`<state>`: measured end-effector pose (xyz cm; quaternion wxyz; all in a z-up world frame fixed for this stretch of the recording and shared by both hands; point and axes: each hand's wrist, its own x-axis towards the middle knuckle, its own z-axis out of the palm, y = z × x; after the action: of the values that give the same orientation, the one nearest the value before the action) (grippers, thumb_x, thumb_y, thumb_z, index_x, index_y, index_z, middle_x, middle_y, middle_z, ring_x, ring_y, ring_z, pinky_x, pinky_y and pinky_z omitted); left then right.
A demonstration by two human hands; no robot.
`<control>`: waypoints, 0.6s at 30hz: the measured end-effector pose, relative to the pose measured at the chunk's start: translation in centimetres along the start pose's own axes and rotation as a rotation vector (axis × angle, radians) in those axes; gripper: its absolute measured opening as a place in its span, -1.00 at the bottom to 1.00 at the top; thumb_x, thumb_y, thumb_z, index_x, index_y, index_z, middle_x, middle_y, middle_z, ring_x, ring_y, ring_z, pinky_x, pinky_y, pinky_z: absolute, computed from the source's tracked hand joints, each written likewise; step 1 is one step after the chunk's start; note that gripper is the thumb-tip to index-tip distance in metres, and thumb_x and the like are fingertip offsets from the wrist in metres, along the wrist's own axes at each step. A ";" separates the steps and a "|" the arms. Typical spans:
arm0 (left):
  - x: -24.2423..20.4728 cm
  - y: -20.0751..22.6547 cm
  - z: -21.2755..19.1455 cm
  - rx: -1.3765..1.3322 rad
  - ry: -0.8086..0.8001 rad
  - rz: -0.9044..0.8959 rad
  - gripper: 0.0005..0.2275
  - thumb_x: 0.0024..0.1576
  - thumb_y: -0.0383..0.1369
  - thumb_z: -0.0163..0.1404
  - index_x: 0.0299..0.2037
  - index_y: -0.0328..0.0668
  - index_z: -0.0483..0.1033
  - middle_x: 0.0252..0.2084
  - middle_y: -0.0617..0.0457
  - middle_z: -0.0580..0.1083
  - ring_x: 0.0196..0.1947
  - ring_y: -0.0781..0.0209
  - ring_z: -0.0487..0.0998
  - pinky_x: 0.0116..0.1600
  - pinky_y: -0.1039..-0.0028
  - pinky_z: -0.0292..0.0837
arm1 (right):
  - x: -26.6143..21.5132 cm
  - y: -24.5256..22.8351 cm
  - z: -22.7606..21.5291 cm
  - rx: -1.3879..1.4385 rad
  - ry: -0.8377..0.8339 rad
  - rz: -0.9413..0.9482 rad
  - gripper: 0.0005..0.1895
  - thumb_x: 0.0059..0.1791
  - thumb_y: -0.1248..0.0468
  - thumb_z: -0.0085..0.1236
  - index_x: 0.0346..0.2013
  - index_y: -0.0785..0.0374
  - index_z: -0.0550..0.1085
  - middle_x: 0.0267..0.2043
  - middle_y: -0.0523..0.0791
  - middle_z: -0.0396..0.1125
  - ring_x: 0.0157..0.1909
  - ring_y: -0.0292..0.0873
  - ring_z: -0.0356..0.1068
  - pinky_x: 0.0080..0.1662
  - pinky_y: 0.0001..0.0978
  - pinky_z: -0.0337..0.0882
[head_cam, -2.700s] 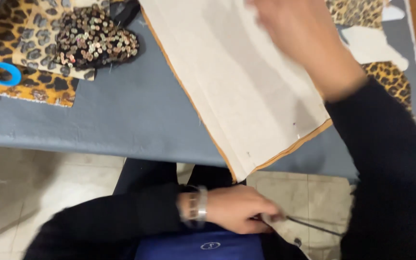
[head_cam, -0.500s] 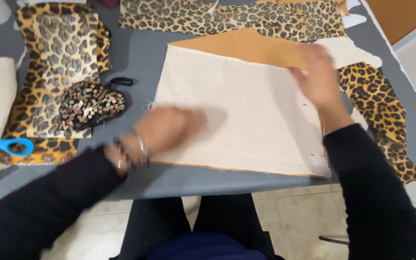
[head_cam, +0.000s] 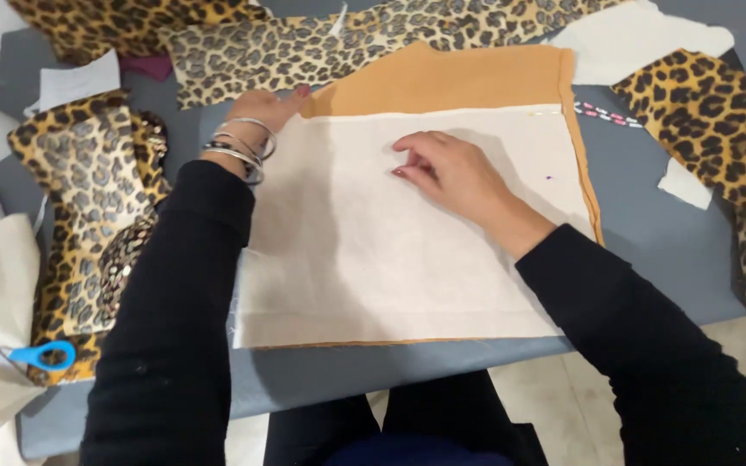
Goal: Pinning layers of fabric together on a work surface to prepare for sewing
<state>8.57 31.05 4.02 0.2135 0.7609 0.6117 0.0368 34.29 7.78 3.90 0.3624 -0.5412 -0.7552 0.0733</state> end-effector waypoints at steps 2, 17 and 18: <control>-3.2 4.0 -2.7 -0.565 -0.156 -0.099 -0.57 0.24 0.15 0.05 -0.42 0.06 0.27 -0.64 0.17 0.24 -0.71 0.31 0.17 -0.54 0.35 0.03 | -0.3 0.2 0.3 -0.007 -0.002 -0.052 -0.72 0.04 0.24 0.28 0.04 0.08 0.49 -0.24 -0.21 0.43 -0.21 -0.17 0.43 -0.12 -0.31 0.41; -9.7 0.4 -6.1 0.086 0.606 1.182 -0.61 0.14 -0.74 -0.07 0.14 -0.43 0.66 0.19 -0.24 0.58 0.16 -0.17 0.61 0.19 0.12 0.45 | -0.5 -0.2 0.3 0.032 -0.007 -0.109 -0.72 0.03 0.25 0.32 0.02 0.16 0.50 -0.03 -0.13 0.42 -0.20 -0.12 0.46 -0.16 -0.23 0.44; -9.5 0.0 -5.6 0.087 0.609 1.178 -0.61 0.14 -0.74 -0.07 0.14 -0.43 0.66 0.19 -0.24 0.58 0.16 -0.17 0.61 0.19 0.12 0.45 | -0.6 -0.1 0.5 0.034 -0.010 -0.113 -0.72 0.03 0.25 0.32 0.02 0.16 0.50 -0.03 -0.13 0.42 -0.20 -0.12 0.46 -0.16 -0.23 0.44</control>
<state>4.47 23.65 11.05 -0.0554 0.9316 0.1276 0.3359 34.05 7.36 3.33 0.3714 -0.4913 -0.7849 0.0680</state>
